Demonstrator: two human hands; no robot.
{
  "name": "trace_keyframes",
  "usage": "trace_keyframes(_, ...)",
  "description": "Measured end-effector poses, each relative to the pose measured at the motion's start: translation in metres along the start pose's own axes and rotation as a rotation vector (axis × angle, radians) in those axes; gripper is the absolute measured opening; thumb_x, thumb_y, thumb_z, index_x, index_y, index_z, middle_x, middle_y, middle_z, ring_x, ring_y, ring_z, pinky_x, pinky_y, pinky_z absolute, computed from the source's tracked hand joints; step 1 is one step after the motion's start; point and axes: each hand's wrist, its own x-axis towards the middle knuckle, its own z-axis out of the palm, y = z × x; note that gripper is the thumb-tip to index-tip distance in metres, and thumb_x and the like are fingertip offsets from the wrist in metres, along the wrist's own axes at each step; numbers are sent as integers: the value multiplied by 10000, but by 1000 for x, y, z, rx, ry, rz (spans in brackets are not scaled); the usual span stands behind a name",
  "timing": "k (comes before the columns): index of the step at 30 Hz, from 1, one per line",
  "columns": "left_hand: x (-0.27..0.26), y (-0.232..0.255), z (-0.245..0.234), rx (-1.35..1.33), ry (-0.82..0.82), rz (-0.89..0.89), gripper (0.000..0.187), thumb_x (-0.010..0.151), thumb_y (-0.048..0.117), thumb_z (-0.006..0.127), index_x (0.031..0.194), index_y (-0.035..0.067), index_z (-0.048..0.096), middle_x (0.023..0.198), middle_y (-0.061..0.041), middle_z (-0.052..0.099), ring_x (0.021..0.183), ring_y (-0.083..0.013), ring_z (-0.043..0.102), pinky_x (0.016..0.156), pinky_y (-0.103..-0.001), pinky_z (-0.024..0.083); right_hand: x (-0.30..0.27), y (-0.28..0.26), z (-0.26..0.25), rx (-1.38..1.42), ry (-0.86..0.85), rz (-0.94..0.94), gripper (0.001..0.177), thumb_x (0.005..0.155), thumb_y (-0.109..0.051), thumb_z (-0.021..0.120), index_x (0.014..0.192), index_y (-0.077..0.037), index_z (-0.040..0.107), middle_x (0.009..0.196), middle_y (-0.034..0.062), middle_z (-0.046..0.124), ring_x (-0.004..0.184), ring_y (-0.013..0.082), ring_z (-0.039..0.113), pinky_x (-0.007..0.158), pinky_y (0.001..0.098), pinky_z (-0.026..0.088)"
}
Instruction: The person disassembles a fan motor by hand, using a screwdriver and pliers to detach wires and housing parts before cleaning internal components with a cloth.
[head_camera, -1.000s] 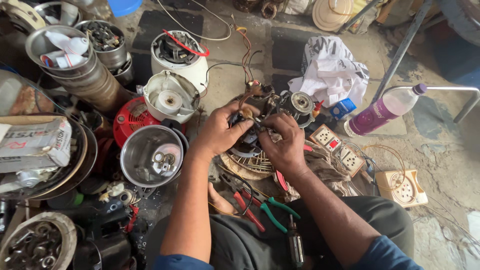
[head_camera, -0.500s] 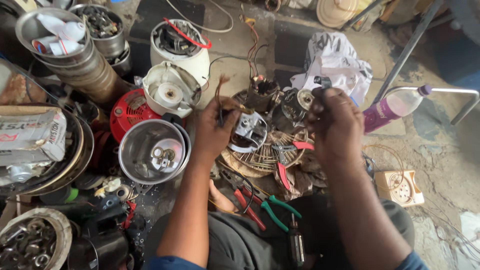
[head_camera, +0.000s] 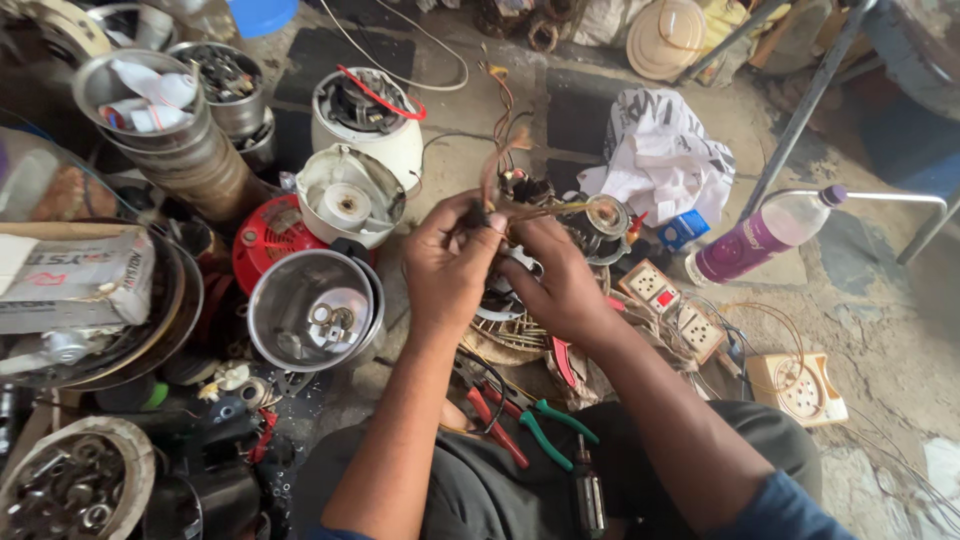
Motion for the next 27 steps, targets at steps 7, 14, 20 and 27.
trace_keyframes(7,19,1,-2,-103,309,-98,300,938,52,729,1220,2,636,943,-32,633,730,-73,565,599,-221,445,23,24,24,-13,-3,151,220,935,-137,747,1123,-28,712,937,125,731,823,219,709,743,353,557)
trace_keyframes(14,-7,5,-22,443,-139,-126,290,937,163,729,1183,20,676,1044,-60,736,955,-147,679,876,-301,524,18,41,24,252,82,410,177,889,-112,749,1005,-1,674,854,35,745,779,76,677,692,271,579)
trace_keyframes(20,-17,-40,-36,653,181,65,167,933,92,669,1085,32,705,1005,-103,761,962,-218,722,894,-340,530,12,71,16,440,49,380,133,960,-109,697,1035,1,697,882,35,746,811,80,693,737,249,570)
trace_keyframes(27,-26,-28,-64,-184,468,-374,207,848,77,609,1054,91,626,857,-41,708,797,-174,639,614,-344,428,6,90,-11,1000,308,768,299,967,-208,571,1188,-14,627,881,70,681,703,136,656,625,304,559)
